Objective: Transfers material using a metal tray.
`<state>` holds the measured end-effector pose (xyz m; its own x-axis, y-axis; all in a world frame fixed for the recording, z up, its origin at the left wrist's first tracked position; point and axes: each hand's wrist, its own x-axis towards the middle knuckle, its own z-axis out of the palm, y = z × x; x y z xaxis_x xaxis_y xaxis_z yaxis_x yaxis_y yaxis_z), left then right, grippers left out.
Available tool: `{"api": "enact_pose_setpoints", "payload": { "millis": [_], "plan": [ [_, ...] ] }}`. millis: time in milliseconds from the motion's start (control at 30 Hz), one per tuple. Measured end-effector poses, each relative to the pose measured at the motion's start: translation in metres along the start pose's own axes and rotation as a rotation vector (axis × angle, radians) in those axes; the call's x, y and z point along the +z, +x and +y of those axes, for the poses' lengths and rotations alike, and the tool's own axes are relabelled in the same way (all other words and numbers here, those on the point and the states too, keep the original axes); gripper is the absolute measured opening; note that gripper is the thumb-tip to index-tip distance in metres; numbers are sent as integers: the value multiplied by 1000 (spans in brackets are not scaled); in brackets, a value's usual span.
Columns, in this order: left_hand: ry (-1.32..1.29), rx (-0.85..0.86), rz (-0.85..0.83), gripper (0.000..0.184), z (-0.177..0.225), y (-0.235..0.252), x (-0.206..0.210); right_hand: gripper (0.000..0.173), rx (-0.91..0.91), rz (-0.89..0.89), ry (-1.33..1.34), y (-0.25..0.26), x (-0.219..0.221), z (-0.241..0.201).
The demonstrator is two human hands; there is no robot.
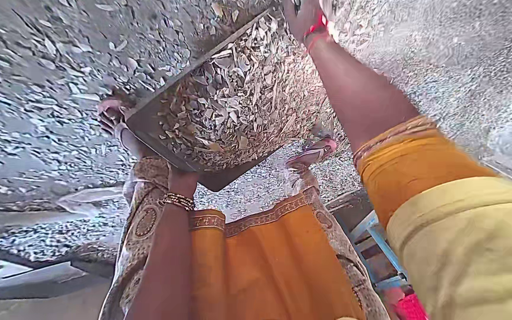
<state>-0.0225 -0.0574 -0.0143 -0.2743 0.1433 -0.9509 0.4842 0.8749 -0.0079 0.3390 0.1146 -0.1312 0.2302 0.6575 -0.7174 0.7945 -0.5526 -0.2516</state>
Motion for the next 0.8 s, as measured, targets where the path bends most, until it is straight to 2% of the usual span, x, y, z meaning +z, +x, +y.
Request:
{"api": "enact_pose_setpoints", "payload": {
  "millis": [100,167,267,367,467,500,533,567,600,633,667,700,733,767,800],
  "plan": [
    [-12,32,8,83,-3,1,1,51,249,99,270,-57,32,10],
    [19,56,13,79,-5,2,1,54,373,124,310,-83,50,10],
    [57,57,24,75,-6,0,4,55,478,31,327,-124,62,-16],
    [102,-25,20,76,-11,1,8,59,399,-132,400,-171,74,-43],
    [99,-29,11,71,-21,9,8,61,189,-284,573,-237,94,-50],
    [64,-13,11,69,-24,10,8,60,127,-265,637,-261,103,-47],
    [49,9,6,63,-25,10,7,58,103,-143,685,-284,115,-39],
    [49,31,6,57,-25,11,7,52,180,3,737,-303,127,-27],
    [74,29,7,50,-23,11,5,46,369,104,781,-318,140,-12],
    [107,-9,15,52,-19,9,5,43,647,130,866,-325,154,3],
    [147,-53,26,58,-14,7,4,50,940,113,1019,-325,172,18],
    [172,-99,32,61,-11,6,3,65,1187,68,1227,-323,193,29],
    [161,-136,27,60,-12,4,2,85,1322,7,1422,-322,215,36],
    [107,-166,16,58,-15,6,0,99,1358,-17,1593,-318,234,37],
    [30,-186,3,52,-18,7,-2,105,1333,8,1727,-310,248,33]
  ]
}}
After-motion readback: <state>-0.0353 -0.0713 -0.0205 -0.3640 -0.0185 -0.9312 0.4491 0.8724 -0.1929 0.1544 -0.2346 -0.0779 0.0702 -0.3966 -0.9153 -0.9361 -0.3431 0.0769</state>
